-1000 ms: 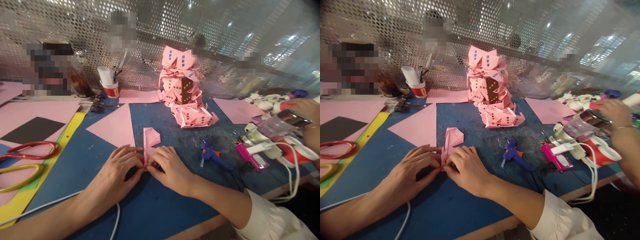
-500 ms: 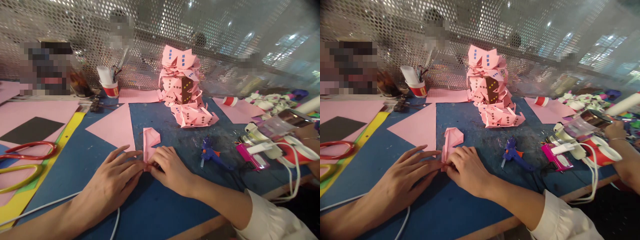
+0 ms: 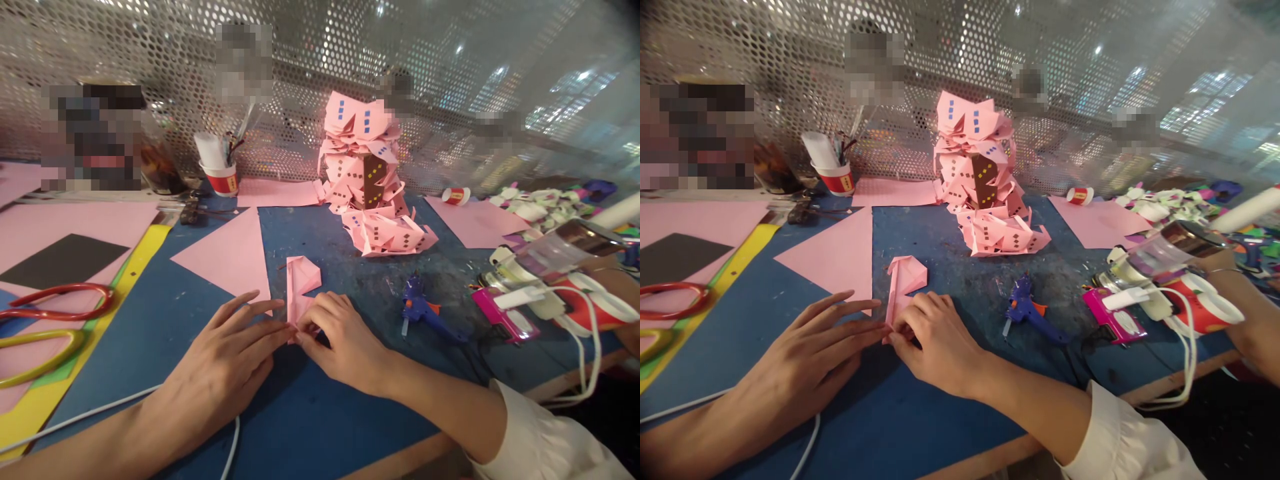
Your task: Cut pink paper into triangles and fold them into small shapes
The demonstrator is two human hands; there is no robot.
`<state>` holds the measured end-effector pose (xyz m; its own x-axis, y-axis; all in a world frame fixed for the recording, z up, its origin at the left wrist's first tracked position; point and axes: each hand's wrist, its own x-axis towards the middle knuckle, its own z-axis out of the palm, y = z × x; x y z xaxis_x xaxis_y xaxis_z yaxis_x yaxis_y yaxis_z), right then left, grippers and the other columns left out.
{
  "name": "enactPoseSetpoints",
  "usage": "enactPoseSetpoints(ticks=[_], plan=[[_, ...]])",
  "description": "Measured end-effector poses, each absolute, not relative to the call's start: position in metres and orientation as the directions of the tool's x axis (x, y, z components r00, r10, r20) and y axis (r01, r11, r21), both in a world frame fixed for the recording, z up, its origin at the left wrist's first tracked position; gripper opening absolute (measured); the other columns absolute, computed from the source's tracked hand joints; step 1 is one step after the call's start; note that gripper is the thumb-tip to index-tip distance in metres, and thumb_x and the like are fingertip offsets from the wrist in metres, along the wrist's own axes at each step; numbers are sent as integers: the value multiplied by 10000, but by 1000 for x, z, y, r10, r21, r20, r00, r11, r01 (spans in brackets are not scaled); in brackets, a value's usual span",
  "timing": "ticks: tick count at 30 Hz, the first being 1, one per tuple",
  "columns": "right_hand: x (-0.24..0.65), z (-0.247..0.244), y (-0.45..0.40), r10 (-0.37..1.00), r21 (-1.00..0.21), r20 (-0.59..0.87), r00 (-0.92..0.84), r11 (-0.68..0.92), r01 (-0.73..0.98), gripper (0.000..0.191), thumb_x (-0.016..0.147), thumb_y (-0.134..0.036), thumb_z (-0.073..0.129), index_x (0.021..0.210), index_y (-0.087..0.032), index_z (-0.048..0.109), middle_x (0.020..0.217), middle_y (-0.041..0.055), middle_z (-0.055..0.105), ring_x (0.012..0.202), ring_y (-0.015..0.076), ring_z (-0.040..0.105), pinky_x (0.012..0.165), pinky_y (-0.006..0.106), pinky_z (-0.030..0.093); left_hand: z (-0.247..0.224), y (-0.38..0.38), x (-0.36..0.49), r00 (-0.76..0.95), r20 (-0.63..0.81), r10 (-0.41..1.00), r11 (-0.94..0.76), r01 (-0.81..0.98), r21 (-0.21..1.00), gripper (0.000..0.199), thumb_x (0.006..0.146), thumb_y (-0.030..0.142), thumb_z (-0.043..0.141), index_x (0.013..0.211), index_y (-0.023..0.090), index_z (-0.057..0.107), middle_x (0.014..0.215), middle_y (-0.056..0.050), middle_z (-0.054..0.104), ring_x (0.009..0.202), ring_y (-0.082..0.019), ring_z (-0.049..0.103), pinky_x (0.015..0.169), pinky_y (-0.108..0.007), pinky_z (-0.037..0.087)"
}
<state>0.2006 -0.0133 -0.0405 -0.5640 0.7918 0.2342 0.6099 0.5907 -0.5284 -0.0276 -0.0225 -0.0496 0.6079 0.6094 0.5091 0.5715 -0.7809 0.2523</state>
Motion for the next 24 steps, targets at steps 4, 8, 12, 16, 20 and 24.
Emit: enactPoseSetpoints(ticks=[4, 8, 12, 16, 20, 24], plan=[[200, -41, -13, 796, -526, 239, -556, 587, 615, 118, 1010, -290, 572, 952, -194, 609, 995, 29, 635, 992, 188, 556, 893, 352, 385, -49, -22, -29, 631, 492, 600, -784, 586, 205, 355, 938, 72, 502, 1190, 243, 686, 1175, -5, 738, 1299, -215, 540, 1200, -463, 315], [200, -40, -13, 797, -529, 236, -556, 585, 615, 120, 1013, -290, 568, 958, -195, 614, 1000, 35, 641, 999, 194, 560, 896, 358, 391, -48, -22, -29, 646, 486, 589, -790, 586, 179, 344, 945, 78, 492, 1180, 237, 687, 1176, -13, 734, 1290, -227, 542, 1195, -477, 319], [200, -41, -13, 802, -526, 234, -549, 580, 622, 122, 1011, -300, 572, 960, -196, 611, 1009, 42, 640, 1003, 203, 559, 893, 363, 394, -47, -23, -28, 632, 490, 601, -782, 591, 197, 328, 956, 94, 493, 1168, 243, 693, 1170, -8, 737, 1276, -230, 555, 1196, -479, 323], [200, -42, -13, 804, -524, 232, -547, 577, 626, 125, 1010, -307, 575, 958, -197, 605, 1015, 39, 637, 1003, 199, 556, 895, 359, 393, -47, -22, -26, 621, 507, 598, -783, 587, 206, 310, 955, 102, 504, 1152, 242, 699, 1160, -1, 743, 1255, -225, 566, 1199, -473, 315], [200, -41, -13, 801, -521, 235, -550, 582, 625, 124, 1012, -305, 573, 961, -195, 600, 1017, 38, 635, 1005, 197, 557, 894, 359, 394, -48, -22, -26, 621, 512, 594, -786, 583, 205, 288, 963, 113, 506, 1127, 238, 707, 1140, 4, 746, 1240, -225, 570, 1195, -468, 315], [200, -41, -14, 799, -525, 238, -552, 584, 619, 126, 1016, -303, 568, 963, -194, 601, 1025, 45, 638, 1016, 204, 560, 895, 365, 398, -48, -24, -28, 628, 506, 591, -786, 590, 186, 277, 962, 110, 509, 1115, 227, 708, 1134, -5, 741, 1256, -233, 556, 1197, -473, 311]])
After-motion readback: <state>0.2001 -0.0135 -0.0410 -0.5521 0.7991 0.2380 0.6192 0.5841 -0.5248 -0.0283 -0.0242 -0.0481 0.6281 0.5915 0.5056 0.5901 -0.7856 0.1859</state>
